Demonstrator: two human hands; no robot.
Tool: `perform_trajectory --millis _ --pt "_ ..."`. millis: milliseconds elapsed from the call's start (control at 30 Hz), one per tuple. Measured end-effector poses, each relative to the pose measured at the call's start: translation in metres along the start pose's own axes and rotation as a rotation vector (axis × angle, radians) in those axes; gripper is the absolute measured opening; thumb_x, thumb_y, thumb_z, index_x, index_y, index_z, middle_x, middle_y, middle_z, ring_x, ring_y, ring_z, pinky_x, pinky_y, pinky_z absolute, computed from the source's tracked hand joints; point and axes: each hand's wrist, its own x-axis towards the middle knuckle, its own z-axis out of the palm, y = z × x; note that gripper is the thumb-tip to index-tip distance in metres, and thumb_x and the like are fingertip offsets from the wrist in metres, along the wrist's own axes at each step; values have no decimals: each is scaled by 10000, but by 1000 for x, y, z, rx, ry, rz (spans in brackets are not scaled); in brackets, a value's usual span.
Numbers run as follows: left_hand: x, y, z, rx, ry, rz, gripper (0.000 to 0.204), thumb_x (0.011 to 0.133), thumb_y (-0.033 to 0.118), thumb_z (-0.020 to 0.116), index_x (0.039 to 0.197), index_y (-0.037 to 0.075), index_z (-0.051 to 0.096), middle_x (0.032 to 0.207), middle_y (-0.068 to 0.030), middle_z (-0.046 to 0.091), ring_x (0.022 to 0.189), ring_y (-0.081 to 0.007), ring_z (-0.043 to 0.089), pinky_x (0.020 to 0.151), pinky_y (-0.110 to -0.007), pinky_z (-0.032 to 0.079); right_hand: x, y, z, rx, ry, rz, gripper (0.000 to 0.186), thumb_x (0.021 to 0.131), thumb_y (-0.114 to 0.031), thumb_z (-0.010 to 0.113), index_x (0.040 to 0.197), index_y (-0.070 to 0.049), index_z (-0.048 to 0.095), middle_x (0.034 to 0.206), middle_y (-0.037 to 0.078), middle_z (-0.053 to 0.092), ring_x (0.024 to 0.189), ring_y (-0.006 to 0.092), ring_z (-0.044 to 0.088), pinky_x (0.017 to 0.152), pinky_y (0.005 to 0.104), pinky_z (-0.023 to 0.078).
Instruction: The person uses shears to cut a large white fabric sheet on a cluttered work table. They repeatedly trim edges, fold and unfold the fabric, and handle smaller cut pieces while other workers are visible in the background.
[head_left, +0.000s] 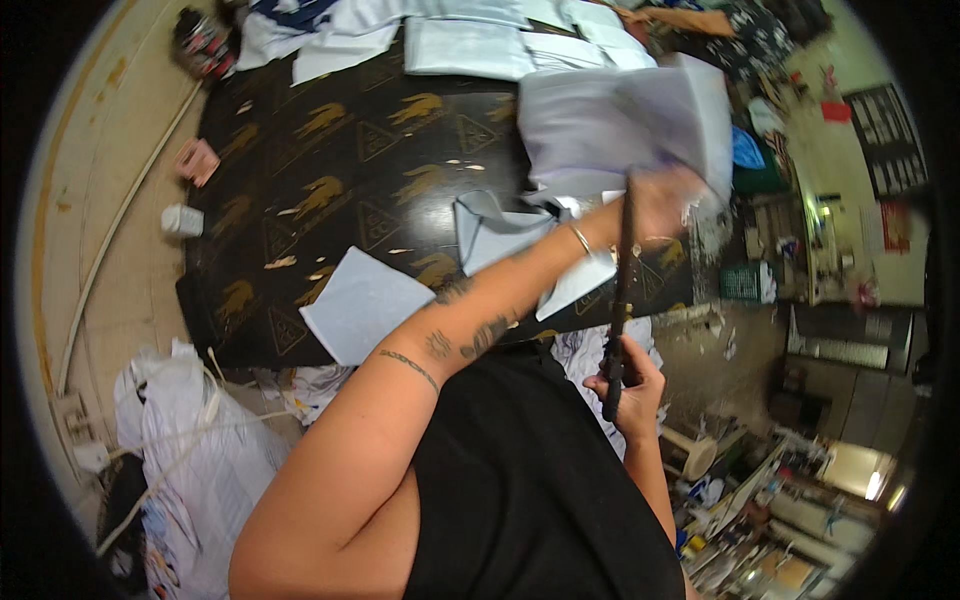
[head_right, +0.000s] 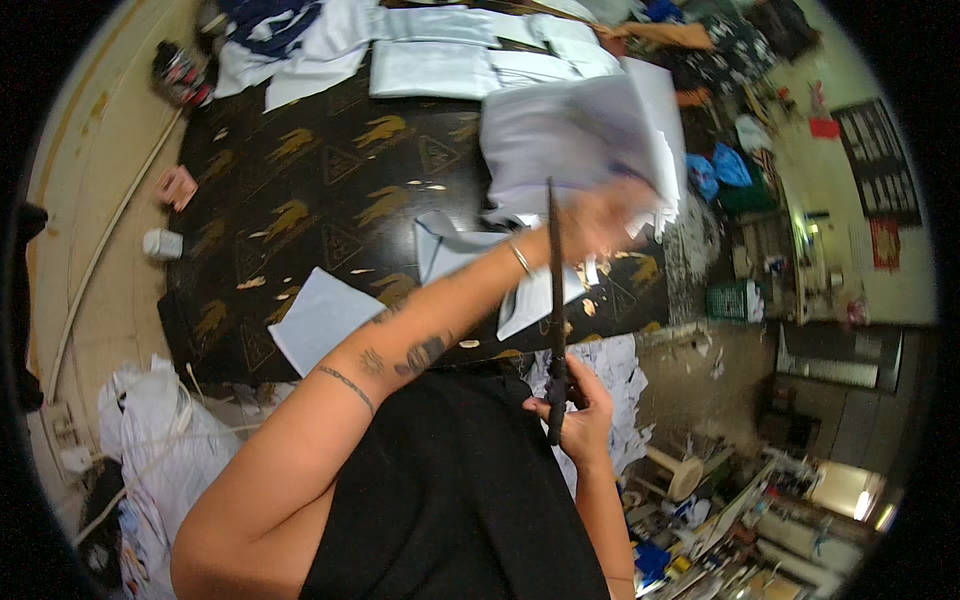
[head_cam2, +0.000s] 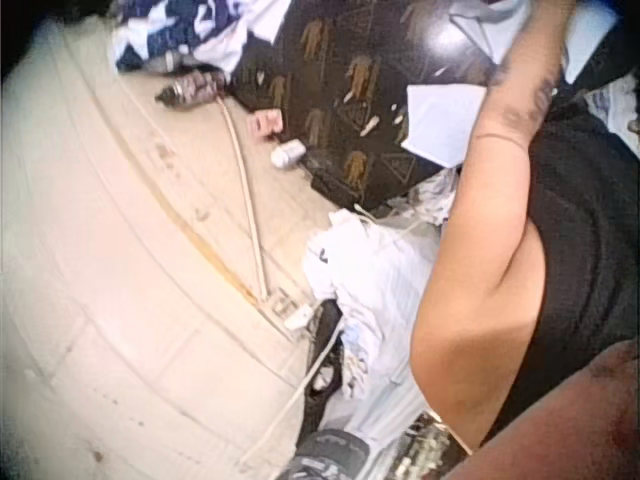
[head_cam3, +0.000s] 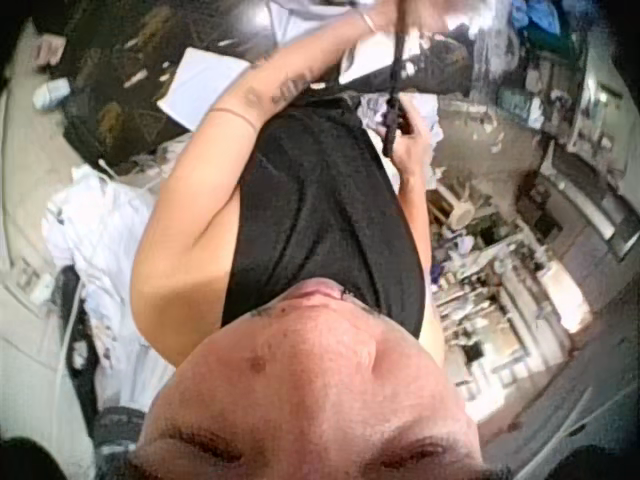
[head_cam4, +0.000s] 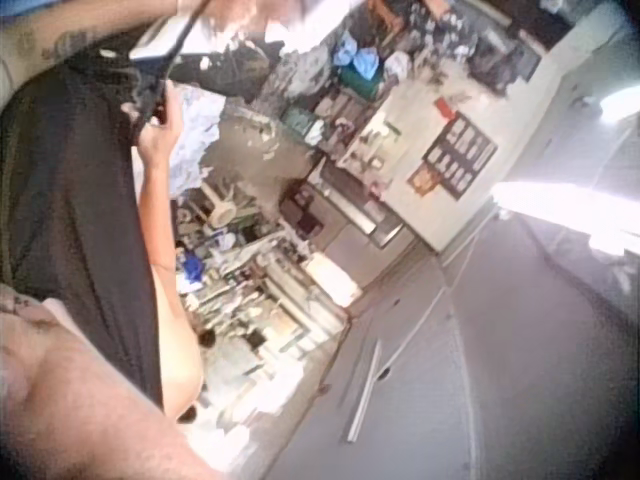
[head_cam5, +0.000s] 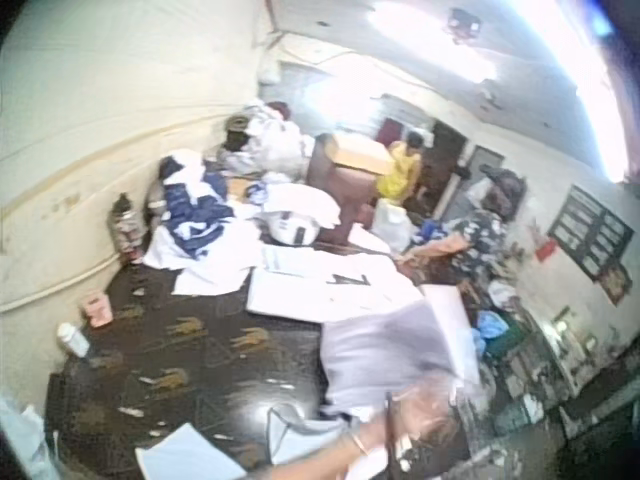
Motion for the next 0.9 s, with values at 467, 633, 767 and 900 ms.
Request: perform_trajectory --millis 467,633,767,900 --pt "-223 23 -104 1422 -219 -912 678 854 152 671 1513 56 544 1546 -240 479 1420 -413 461 1122 -643 361 98 71 -105 -182 17 167 592 856 -188 922 1338 43 667 952 34 734 849 117 662 749 313 541" --pt "-166 -5 -10 972 -85 -697 347 946 195 730 1216 6 620 1114 -220 652 1019 -417 661 902 -491 550 184 120 -141 -179 -9 201 552 852 -275 917 1230 71 713 1044 135 792 900 174 727 810 342 568" --pt "-159 -47 59 1048 -178 -835 382 927 202 753 1265 76 628 1098 -167 665 1013 -378 668 880 -501 514 261 144 -161 -518 27 155 601 831 -486 868 1109 29 729 1093 275 760 1033 488 720 899 527 561" --pt "-166 -58 39 813 87 -888 355 946 96 683 1295 60 627 1069 -162 689 1023 -351 663 907 -485 505 305 167 -169 -707 89 144 535 849 -421 858 1094 25 693 1112 282 742 1079 498 696 921 563 553"
